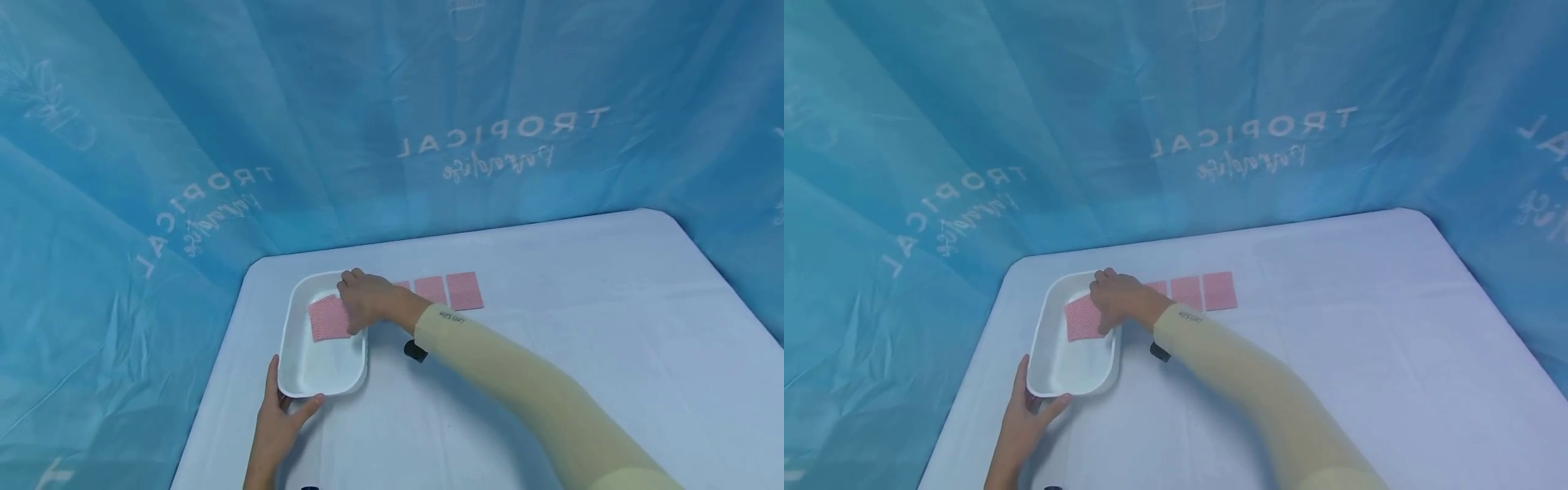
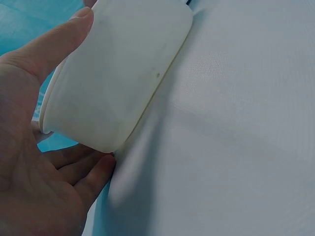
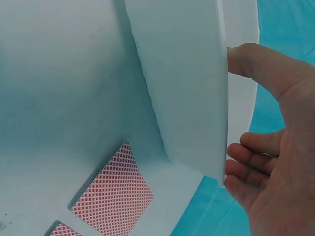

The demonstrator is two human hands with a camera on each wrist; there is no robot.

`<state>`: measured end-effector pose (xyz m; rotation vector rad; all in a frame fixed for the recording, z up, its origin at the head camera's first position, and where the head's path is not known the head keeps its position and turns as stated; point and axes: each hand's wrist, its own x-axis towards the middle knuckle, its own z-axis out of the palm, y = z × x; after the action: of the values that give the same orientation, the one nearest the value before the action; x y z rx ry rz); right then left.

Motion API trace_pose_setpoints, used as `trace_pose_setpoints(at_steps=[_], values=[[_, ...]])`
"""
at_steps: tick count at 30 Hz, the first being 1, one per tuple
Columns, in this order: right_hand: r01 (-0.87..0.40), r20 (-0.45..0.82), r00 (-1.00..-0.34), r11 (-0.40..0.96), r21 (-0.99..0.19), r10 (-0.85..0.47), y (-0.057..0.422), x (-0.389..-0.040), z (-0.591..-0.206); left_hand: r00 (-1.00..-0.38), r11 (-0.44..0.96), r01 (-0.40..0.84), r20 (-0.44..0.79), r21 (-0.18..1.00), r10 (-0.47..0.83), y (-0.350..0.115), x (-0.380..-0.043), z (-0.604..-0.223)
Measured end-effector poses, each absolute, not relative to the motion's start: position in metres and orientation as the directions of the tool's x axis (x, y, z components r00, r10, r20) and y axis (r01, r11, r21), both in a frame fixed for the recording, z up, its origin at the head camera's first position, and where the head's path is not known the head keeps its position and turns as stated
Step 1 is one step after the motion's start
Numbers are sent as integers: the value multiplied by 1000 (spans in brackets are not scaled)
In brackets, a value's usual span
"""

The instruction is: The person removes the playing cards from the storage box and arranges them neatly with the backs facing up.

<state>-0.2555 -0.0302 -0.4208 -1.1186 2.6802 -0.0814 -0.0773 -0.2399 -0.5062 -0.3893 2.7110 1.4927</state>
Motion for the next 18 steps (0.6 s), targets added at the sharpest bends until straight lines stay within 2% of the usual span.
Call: trace_pose_setpoints(at_steps=[6, 12, 18], values=[[-681, -221, -684, 717, -149, -696, -36, -253, -421, -979, 500, -182, -110, 846, -171, -242, -76, -506], [-689, -228, -667, 704, -175, -709, -41, -251, -429, -969, 497, -231, -151, 836, -197, -243, -73, -510], [-685, -206, -684, 713, -148, -700, -46, -253, -437, -973, 515, -211, -126, 831, -196, -245, -77, -512]])
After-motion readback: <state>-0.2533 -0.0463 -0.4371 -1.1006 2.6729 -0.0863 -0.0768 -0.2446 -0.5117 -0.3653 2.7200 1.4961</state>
